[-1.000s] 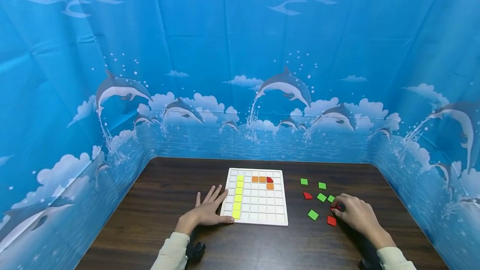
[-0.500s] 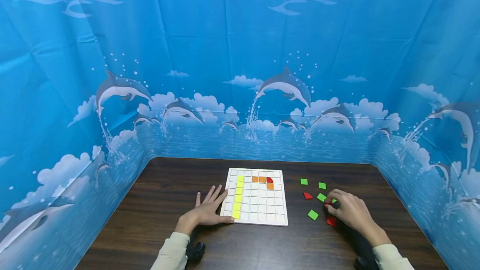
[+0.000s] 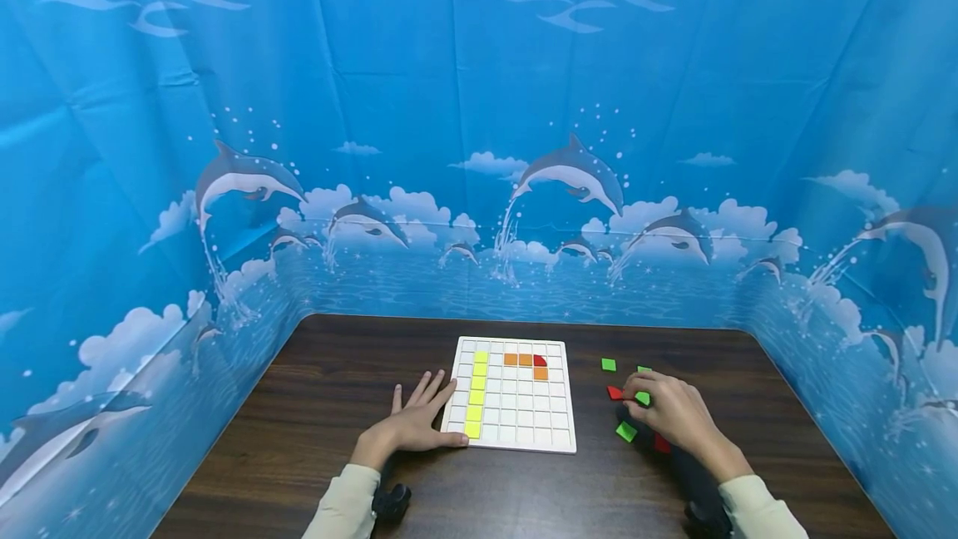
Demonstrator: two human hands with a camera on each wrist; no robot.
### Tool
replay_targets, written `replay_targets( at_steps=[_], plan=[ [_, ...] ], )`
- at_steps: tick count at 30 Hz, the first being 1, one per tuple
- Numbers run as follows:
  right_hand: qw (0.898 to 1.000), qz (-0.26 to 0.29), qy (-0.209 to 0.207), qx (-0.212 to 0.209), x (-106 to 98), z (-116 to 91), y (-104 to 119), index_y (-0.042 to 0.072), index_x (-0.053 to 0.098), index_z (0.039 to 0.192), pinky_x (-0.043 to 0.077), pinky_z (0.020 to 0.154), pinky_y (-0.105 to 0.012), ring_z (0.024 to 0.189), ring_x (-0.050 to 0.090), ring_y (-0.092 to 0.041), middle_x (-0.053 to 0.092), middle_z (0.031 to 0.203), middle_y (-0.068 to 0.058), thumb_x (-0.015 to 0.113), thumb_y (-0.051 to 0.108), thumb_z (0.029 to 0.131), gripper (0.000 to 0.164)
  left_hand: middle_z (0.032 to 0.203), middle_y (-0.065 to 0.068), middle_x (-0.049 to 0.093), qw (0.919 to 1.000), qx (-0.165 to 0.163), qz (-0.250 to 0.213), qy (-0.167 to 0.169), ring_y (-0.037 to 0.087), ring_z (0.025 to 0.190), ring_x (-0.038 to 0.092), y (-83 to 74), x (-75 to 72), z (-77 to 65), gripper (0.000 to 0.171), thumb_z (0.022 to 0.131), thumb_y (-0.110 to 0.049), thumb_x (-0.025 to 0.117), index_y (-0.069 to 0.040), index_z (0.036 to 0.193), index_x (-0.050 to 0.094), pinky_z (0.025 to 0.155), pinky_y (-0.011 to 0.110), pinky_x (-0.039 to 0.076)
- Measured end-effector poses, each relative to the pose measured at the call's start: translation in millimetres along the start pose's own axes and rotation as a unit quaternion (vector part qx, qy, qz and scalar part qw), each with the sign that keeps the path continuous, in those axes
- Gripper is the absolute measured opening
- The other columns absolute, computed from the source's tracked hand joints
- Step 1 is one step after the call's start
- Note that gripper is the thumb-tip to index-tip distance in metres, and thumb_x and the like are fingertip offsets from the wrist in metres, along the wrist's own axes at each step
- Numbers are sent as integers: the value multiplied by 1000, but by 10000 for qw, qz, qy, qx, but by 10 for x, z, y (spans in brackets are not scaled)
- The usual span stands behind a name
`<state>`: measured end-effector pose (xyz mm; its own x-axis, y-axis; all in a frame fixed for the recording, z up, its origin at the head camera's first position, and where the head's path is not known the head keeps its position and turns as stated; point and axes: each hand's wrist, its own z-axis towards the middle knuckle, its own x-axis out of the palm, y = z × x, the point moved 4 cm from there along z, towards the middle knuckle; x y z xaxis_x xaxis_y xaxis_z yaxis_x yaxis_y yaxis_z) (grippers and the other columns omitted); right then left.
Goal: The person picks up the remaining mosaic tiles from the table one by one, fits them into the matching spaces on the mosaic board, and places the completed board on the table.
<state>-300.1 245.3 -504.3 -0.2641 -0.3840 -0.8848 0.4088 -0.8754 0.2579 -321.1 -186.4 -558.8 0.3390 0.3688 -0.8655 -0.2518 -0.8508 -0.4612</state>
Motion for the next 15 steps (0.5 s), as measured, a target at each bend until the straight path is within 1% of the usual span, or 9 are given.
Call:
replay_targets(
  at_steps=[2,5,6,8,12,15],
  plan=[
    [10000,-1,-16,-5,13,32,40,28,78,85,32,50,-21,59,40,1,75,98,12,90,16,83,17,182,10,8,10000,16,-17,47,36,168,-1,-46,-39,-32,111,87,-80,67,-23,172,25,124,77,-12],
    [10000,-30,-42,-20,39,86,97,27,79,86,34,51,-21,60,43,2,74,96,12,90,17,83,15,181,12,8,9999,114,-117,18,39,168,-1,-43,-51,-39,113,85,-83,66,-24,172,25,122,79,-13],
    [10000,-34,-53,-39,50,102,117,27,80,86,34,51,-20,60,43,2,75,96,12,90,18,83,15,181,11,7,9998,147,-125,-20,39,168,-2,-21,-36,-26,114,84,-85,65,-25,172,24,122,79,-14],
    [9999,-49,-52,-105,75,133,160,27,80,87,34,50,-20,59,41,2,75,96,12,90,19,83,14,182,10,7,9999,102,-78,-39,38,168,-1,10,-18,-6,117,82,-88,64,-26,172,24,122,78,-14],
    [9997,-28,-64,-234,124,196,245,29,80,86,33,50,-20,59,41,3,74,95,13,91,19,82,15,182,7,7,9999,90,7,-105,36,169,-1,97,55,55,119,80,-92,61,-27,172,24,123,77,-15],
    [9996,64,-56,-284,160,246,304,28,80,86,35,51,-19,61,44,4,74,94,13,91,18,82,16,182,8,6,9999,108,-53,-74,37,168,-2,81,40,47,118,81,-90,63,-26,172,24,123,77,-15]
  ],
)
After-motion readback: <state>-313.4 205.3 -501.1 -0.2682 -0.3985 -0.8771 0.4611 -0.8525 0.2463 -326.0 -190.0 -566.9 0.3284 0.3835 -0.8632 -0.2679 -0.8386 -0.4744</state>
